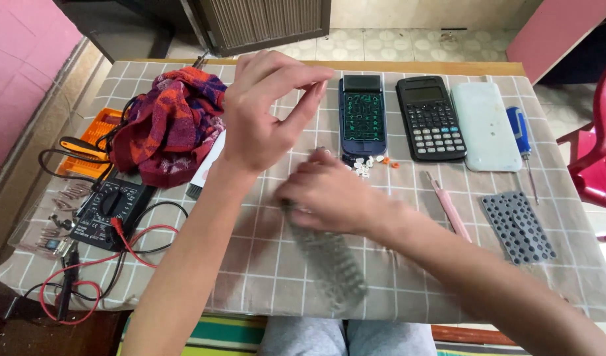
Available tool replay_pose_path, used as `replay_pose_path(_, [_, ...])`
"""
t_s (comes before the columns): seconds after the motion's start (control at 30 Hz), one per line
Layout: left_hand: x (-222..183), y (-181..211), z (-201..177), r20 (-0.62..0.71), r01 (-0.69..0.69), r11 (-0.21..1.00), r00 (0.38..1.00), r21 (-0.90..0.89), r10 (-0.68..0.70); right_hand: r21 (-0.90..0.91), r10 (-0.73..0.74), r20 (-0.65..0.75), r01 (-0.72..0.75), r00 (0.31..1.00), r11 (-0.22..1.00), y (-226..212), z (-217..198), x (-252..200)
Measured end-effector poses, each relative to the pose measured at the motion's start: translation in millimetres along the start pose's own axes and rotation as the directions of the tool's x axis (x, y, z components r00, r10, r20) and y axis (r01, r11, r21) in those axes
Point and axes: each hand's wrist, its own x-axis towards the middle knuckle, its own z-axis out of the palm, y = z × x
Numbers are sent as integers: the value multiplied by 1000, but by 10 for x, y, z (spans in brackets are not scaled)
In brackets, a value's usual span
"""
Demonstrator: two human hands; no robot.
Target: Assembling a calculator by placing buttons into the faceplate and then installing the circuit board.
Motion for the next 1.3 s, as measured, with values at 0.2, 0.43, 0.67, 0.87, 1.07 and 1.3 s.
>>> replay_pose_path(0.2, [-32, -61, -106, 40, 49, 999, 998, 24, -50, 157, 89, 57, -97, 994, 983, 6, 126, 252])
replay_pose_path(0.43, [-177, 409, -491, 488, 163, 907, 798, 388, -352, -16, 112, 184, -111, 976, 994, 292, -78, -202])
replay_pose_path(0.67, [-762, 370, -446, 650, 254, 706, 276, 661, -708, 123, 126, 61, -133, 990, 983, 386, -28, -492])
replay_pose_path(0.87, [-883, 138, -229, 663, 263, 725, 294, 636, -689, 171, 121, 4, -120, 993, 978, 382, -202, -693])
replay_pose_path(1.07, [-681, 32, -79, 742, 287, 794, 287, 537, -606, 135, 162, -30, -157, 986, 978, 380, -276, -728])
replay_pose_path(1.3, [-747, -184, 168, 769, 367, 827, 333, 427, -545, -13, 173, 35, -173, 984, 985, 543, -86, -394])
